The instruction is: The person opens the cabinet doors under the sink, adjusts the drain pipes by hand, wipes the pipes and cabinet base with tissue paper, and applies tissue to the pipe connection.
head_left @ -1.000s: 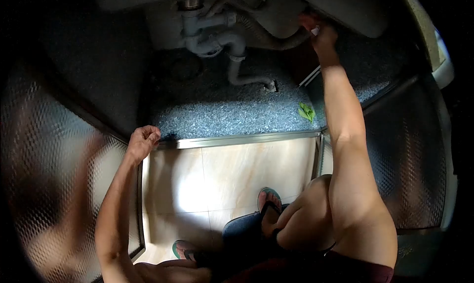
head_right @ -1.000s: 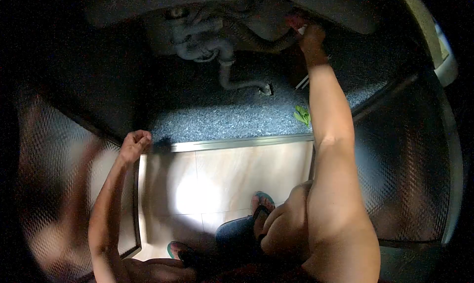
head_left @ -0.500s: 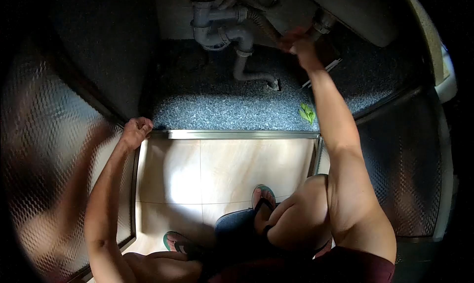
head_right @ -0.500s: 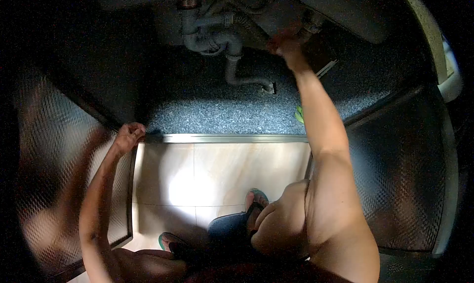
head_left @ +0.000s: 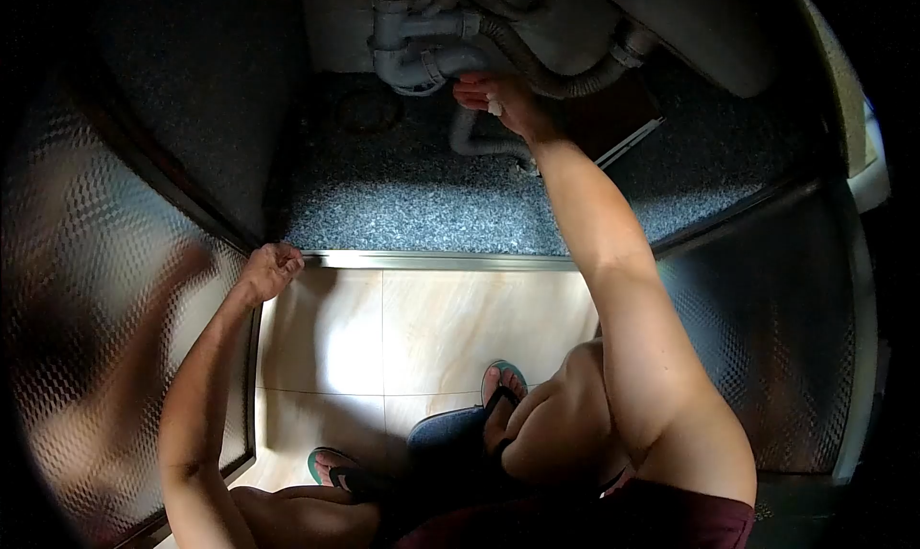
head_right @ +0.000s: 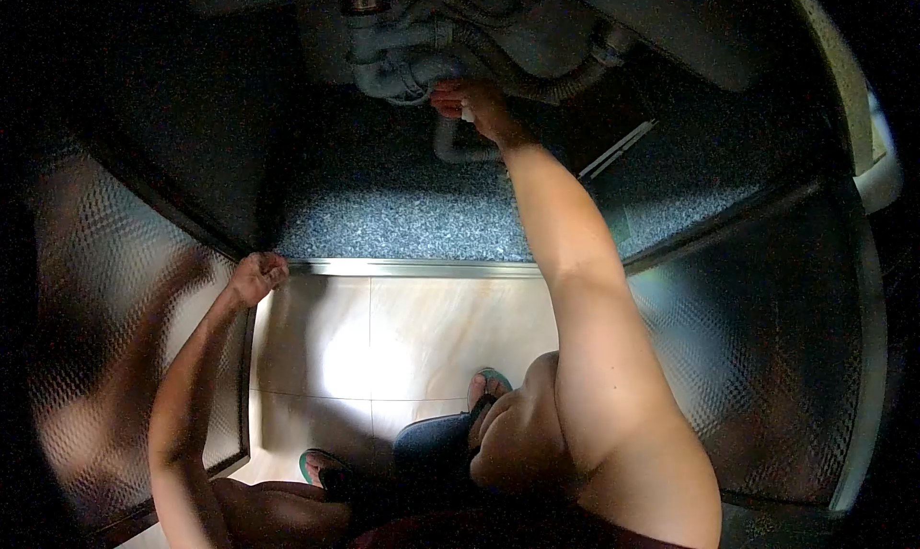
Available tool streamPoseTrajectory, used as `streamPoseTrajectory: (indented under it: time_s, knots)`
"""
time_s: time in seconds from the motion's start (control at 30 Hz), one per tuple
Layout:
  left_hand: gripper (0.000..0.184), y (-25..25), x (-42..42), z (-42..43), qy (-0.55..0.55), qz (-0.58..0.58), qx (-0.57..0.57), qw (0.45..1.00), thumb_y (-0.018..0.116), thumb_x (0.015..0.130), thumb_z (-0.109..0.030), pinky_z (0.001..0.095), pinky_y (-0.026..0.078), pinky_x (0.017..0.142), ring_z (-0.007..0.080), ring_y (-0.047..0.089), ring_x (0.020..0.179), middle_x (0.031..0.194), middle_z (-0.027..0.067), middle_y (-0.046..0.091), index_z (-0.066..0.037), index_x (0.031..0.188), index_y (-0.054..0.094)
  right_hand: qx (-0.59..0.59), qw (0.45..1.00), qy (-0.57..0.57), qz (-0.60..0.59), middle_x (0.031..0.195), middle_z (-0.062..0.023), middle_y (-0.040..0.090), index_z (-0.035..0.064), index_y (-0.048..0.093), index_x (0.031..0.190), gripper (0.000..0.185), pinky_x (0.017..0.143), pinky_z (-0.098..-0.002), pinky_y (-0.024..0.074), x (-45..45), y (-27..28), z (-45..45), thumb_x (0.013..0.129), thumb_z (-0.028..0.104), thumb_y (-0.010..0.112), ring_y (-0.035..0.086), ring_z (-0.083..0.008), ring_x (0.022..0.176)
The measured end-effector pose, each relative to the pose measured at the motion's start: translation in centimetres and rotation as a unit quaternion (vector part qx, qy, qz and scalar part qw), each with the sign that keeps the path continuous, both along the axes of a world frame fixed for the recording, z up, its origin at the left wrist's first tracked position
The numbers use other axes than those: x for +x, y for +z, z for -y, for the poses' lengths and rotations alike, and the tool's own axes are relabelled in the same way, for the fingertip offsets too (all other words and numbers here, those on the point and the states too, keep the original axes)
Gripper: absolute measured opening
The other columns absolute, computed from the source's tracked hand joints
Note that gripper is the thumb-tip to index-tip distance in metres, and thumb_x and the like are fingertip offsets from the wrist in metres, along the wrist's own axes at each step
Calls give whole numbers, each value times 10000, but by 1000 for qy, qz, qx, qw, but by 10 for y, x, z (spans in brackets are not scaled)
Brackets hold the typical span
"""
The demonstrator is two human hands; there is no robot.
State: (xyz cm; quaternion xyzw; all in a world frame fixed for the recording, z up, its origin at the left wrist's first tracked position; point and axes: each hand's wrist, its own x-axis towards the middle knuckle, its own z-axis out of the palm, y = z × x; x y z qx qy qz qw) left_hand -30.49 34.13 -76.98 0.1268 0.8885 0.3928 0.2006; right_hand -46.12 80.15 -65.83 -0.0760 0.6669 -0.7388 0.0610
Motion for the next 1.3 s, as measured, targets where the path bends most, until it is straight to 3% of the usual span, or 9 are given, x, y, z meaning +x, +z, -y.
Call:
streamPoseTrajectory:
  time_s: [0.23,0.33,0.47,0.57,0.63,0.77,0.87,1.13,1.3]
  knots:
    - [154,17,0,-10,25,12,-24,999,519,822,-86,261,465,646,91,540,695,724,30,622,5,828,644,86,995,-46,33,1131,-231,615,-76,545,1166,311,906,-414,524,5,13,8,956,138,465,623,-307,1043]
    - [145,11,-1,-9,34,44,36,998,531,823,-84,256,457,622,93,528,671,711,35,611,10,815,641,58,998,-24,-4,1134,-205,623,-41,550,1179,309,903,-411,523,-29,6,-27,941,147,492,619,-302,1057]
    - [151,15,1,-4,37,10,-24,999,540,841,-86,257,455,615,107,542,667,715,51,617,21,829,645,79,992,16,-97,1156,-189,618,-23,544,1201,336,913,-419,515,7,68,-17,901,131,539,615,-310,1068]
    - [157,5,2,-8,12,-10,-61,998,560,851,-106,280,475,653,132,577,702,750,76,640,20,856,653,7,982,94,-166,1183,-195,604,-30,536,1210,360,931,-427,502,-1,70,-6,882,119,543,608,-322,1079]
    - [167,3,2,-6,-5,-28,-82,996,576,853,-126,294,487,680,147,600,730,779,90,657,17,875,659,8,991,28,-127,1208,-199,590,-37,530,1220,406,941,-431,493,-13,63,21,858,141,576,602,-326,1087]
    - [214,13,3,-18,4,12,-57,998,606,851,-188,321,502,733,182,636,807,846,118,682,6,916,666,11,987,62,-147,1186,-205,601,-50,533,1206,412,936,-427,494,-54,41,54,849,146,599,609,-323,1064]
    - [220,11,4,-7,5,16,-81,997,599,857,-189,327,501,738,183,631,800,831,114,676,3,939,668,-71,983,12,-168,1141,-198,626,-51,553,1171,355,911,-421,504,-69,33,70,868,133,578,622,-310,1025]
    - [120,-46,-7,14,1,70,29,997,581,857,-106,289,482,720,122,583,758,803,55,654,-12,871,654,-50,989,73,-117,1140,-196,621,-34,572,1149,332,929,-438,476,-84,104,90,877,156,574,602,-316,1049]
    - [105,-31,-7,0,5,100,61,993,587,862,-87,281,485,720,113,590,768,821,68,666,-11,873,659,-51,991,80,-96,1139,-194,618,-23,583,1135,319,941,-448,459,-81,105,98,882,171,572,590,-319,1065]
